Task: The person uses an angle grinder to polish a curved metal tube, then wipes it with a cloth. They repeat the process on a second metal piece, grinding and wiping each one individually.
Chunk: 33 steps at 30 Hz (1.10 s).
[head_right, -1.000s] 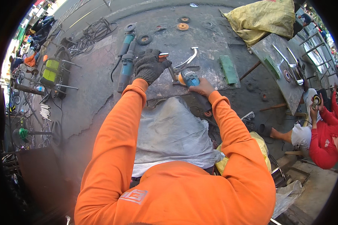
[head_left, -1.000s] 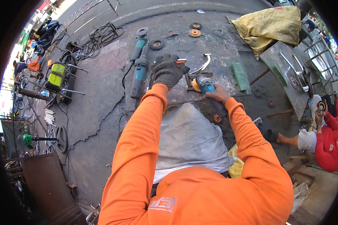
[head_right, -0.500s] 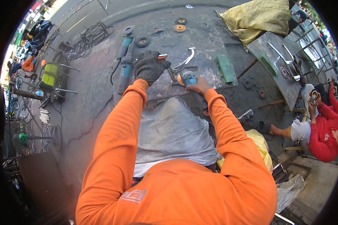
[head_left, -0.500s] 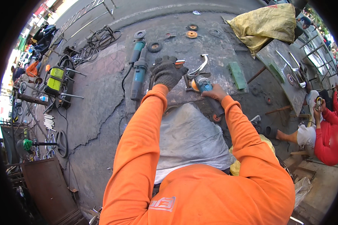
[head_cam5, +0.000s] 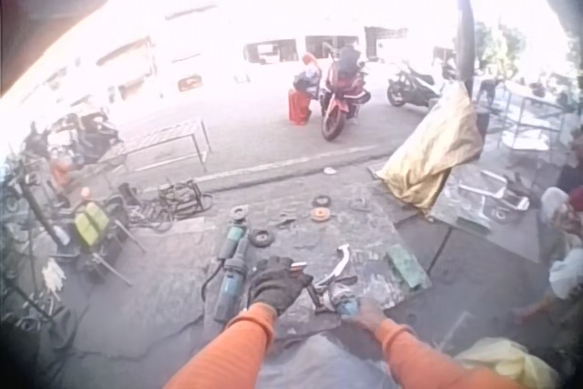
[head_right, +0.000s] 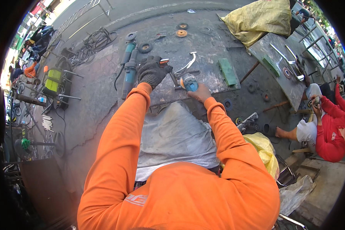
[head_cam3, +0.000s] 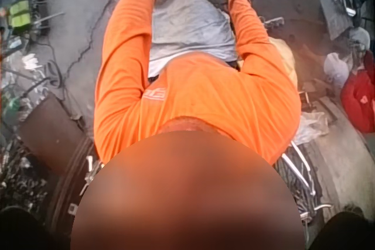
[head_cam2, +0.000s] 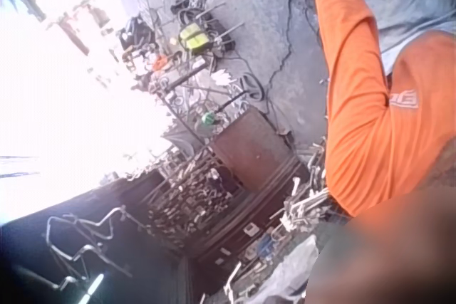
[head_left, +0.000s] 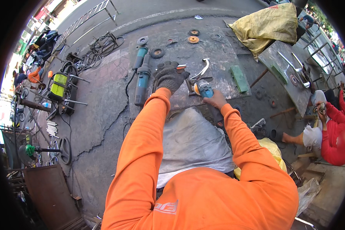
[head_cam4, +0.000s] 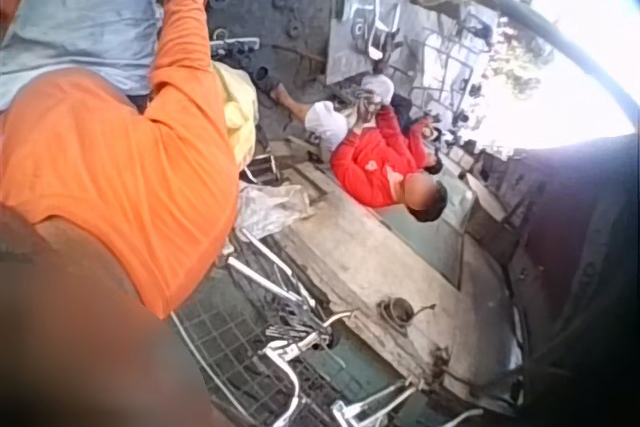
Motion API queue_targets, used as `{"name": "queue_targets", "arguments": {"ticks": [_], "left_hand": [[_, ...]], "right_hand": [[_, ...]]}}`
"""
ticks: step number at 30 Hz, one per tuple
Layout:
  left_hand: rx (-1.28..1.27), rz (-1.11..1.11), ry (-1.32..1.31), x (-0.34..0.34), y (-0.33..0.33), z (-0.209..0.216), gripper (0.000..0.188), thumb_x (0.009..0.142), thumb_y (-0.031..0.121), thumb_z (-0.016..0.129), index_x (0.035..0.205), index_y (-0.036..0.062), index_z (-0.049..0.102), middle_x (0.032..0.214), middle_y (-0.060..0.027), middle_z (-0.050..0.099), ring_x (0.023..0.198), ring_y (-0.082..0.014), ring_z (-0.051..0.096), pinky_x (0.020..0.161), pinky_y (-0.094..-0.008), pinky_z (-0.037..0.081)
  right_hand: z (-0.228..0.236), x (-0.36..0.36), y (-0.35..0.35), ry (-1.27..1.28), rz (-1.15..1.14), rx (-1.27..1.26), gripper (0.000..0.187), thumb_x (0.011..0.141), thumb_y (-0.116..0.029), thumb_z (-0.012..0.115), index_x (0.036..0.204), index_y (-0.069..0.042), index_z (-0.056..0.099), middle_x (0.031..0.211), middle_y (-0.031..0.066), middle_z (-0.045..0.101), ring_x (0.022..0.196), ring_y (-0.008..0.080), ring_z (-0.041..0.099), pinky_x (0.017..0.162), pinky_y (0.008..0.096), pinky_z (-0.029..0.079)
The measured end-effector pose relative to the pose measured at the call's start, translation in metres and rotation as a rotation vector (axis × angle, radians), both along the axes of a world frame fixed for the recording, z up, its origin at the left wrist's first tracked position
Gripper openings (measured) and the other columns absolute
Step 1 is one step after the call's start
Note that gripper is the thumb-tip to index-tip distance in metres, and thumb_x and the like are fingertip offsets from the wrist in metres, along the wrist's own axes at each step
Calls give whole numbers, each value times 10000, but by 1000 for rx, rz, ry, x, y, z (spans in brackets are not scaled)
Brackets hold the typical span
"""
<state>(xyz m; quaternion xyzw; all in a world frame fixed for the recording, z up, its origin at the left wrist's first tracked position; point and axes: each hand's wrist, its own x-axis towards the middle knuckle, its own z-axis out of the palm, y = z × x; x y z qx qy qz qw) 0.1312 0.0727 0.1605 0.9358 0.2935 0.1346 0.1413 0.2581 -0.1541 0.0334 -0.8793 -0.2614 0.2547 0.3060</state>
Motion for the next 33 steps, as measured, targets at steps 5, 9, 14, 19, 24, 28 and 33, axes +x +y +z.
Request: {"name": "queue_targets", "arguments": {"ticks": [5, 9, 14, 19, 24, 28, 33], "left_hand": [[7, 38, 26, -2, -1, 8, 564, 808, 557, 808, 1172, 132, 739, 1233, -137, 676, 1222, -357, 602, 1050, -505, 457], [-29, 21, 97, 0, -3, 17, 569, 819, 565, 789, 1185, 133, 739, 1267, -148, 673, 1234, -359, 603, 1064, -492, 460], [-55, 70, 93, -4, -4, 21, 559, 826, 563, 780, 1197, 147, 741, 1282, -146, 676, 1246, -359, 609, 1075, -496, 467], [-48, 31, 96, -5, -1, 19, 576, 837, 569, 771, 1232, 151, 730, 1301, -142, 668, 1267, -360, 609, 1075, -497, 473], [-42, 54, 59, -6, -3, 14, 573, 839, 571, 776, 1223, 148, 735, 1283, -153, 676, 1265, -363, 612, 1080, -496, 472], [-18, 58, 45, -3, -2, 14, 580, 841, 574, 772, 1223, 140, 734, 1286, -160, 674, 1260, -365, 614, 1091, -497, 467], [-41, 49, 65, -2, -1, 15, 571, 844, 570, 760, 1212, 135, 736, 1300, -160, 666, 1276, -360, 600, 1094, -494, 465]], "right_hand": [[1, 19, 0, 133, 74, 32, 762, 656, -456, 872, 1205, 43, 698, 1145, 256, 736, 1032, 388, 722, 919, 436, 560], [1, 25, 1, -45, 57, -81, 765, 648, -456, 884, 1195, 47, 703, 1116, 237, 741, 1002, 361, 724, 901, 417, 560], [9, 11, -21, -7, -58, 121, 713, 657, -443, 902, 1140, 46, 713, 1027, 190, 745, 924, 307, 721, 835, 401, 556], [18, -12, -29, 188, 37, 96, 678, 688, -382, 919, 1174, 39, 705, 1003, 139, 733, 893, 222, 706, 798, 365, 558], [17, -33, -18, 242, 143, 59, 702, 681, -405, 905, 1167, 62, 709, 1063, 191, 756, 951, 278, 732, 852, 392, 563], [14, -42, -7, 268, 149, 103, 676, 701, -377, 923, 1179, 47, 704, 1040, 138, 744, 905, 214, 703, 820, 359, 557], [9, -38, -4, 279, 177, 117, 682, 700, -379, 927, 1185, 48, 708, 1046, 135, 746, 891, 205, 695, 818, 350, 555]]}}
